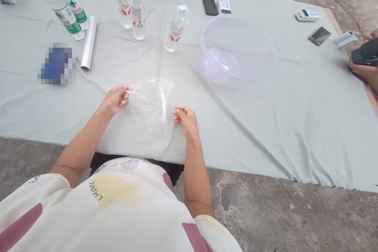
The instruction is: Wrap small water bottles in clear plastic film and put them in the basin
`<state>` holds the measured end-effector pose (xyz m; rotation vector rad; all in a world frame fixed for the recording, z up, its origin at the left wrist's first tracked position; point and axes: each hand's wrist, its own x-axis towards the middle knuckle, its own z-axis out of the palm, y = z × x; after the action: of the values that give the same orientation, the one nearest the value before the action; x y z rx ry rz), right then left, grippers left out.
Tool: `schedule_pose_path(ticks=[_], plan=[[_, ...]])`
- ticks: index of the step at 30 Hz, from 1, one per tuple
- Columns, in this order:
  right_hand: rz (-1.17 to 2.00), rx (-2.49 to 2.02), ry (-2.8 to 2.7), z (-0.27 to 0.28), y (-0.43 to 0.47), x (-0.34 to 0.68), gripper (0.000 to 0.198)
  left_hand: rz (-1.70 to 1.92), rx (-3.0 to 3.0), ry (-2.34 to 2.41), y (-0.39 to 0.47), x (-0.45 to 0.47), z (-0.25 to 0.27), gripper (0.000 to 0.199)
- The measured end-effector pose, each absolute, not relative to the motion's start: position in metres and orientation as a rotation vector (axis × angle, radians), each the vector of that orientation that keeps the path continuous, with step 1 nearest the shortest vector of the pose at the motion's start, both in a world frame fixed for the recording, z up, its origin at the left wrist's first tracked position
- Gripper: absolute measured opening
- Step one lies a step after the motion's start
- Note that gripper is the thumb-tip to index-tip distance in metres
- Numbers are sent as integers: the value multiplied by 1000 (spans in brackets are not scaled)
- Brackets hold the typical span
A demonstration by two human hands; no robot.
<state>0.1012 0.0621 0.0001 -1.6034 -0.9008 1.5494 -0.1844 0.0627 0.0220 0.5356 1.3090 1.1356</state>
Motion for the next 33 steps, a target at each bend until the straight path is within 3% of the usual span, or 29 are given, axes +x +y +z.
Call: schedule_pose_path(ticks=[3,9,16,21,23,26,29,31,33], plan=[[1466,-1671,-951,-3,64,100,37,1122,568,1354,70,-184,17,40],[1193,-1817,-1394,-6,62,65,68,916,801,1400,59,-155,19,64],[1157,-1725,-1329,-9,69,73,46,861,782,1673,65,-177,16,44],[1135,-1900,-1409,-6,60,111,46,629,923,1711,42,-214,28,63],[1007,-1986,-1491,1,57,122,54,592,1141,1938,31,-219,38,65],[717,-1976,-1634,11,58,127,55,611,1563,2271,23,-209,48,45],[439,-1776,-1816,15,64,113,41,534,2022,2057,22,-182,46,31],[357,-1604,-1973,13,69,100,35,338,2249,1788,23,-164,37,37],[403,-1450,-2151,8,77,90,35,131,2312,1674,25,-155,26,61]])
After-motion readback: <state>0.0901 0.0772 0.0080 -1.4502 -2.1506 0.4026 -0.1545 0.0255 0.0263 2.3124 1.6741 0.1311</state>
